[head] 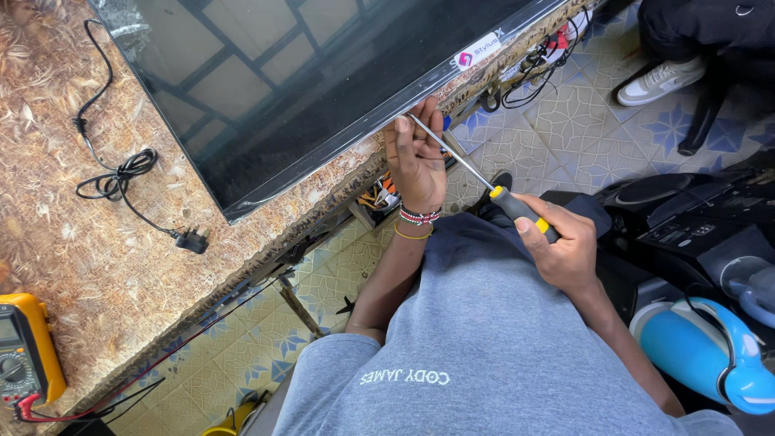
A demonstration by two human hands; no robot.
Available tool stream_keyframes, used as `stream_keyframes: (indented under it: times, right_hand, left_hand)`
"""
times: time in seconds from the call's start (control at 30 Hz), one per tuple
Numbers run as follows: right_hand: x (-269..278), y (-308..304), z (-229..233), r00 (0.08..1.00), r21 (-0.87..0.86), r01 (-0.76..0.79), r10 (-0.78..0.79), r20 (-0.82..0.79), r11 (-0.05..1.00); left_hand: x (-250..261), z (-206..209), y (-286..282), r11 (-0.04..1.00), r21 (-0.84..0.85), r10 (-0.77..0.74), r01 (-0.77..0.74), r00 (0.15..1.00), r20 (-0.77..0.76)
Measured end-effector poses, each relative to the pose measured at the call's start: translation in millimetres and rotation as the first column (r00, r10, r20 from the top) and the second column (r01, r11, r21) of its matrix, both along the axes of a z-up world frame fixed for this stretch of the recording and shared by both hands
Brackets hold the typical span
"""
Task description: The person uses a screwdriver to remove screws from the bottom bezel of a flat-screen TV. They then lift and detach the bezel from the TV frame.
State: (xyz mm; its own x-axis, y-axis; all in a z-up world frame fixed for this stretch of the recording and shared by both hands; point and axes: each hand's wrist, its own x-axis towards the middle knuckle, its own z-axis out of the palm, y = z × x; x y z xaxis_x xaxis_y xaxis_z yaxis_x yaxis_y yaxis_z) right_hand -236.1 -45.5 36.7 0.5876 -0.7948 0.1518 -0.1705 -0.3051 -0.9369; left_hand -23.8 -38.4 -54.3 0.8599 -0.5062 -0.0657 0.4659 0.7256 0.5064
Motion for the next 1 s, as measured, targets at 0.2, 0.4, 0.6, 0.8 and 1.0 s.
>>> stream_keyframes:
  times: [0.2,0.4,0.6,0.8,1.0]
  right_hand:
    - [-1.3,0.6,-7.4,0.999,-0.115,0.015,-0.019,-0.037,0.993]
    - [-1.1,8.8,-8.5,0.999,0.177,0.04,-0.045,0.027,0.983]
    - [8.4,17.3,-16.8,0.973,0.613,0.003,-0.143,0.18,0.79]
    - [11.9,20.0,-2.8,0.989,0.476,0.022,-0.09,0.121,0.879]
    - [7.8,28.8,4.5,0.99,0.307,0.135,-0.114,-0.086,0.942]
  left_hand:
    - [0.5,8.4,1.6,0.997,-0.051,-0.065,0.064,0.997,-0.03]
    - [5.1,10.0,0.9,0.993,-0.069,-0.099,0.096,0.994,-0.039]
    - [7.8,5.6,3.1,0.99,-0.058,-0.131,0.129,0.991,-0.031]
    - [12.6,0.5,5.3,0.985,-0.037,-0.171,0.171,0.985,-0.009]
    - [20.2,14.7,13.8,0.931,-0.193,-0.32,0.309,0.947,-0.029]
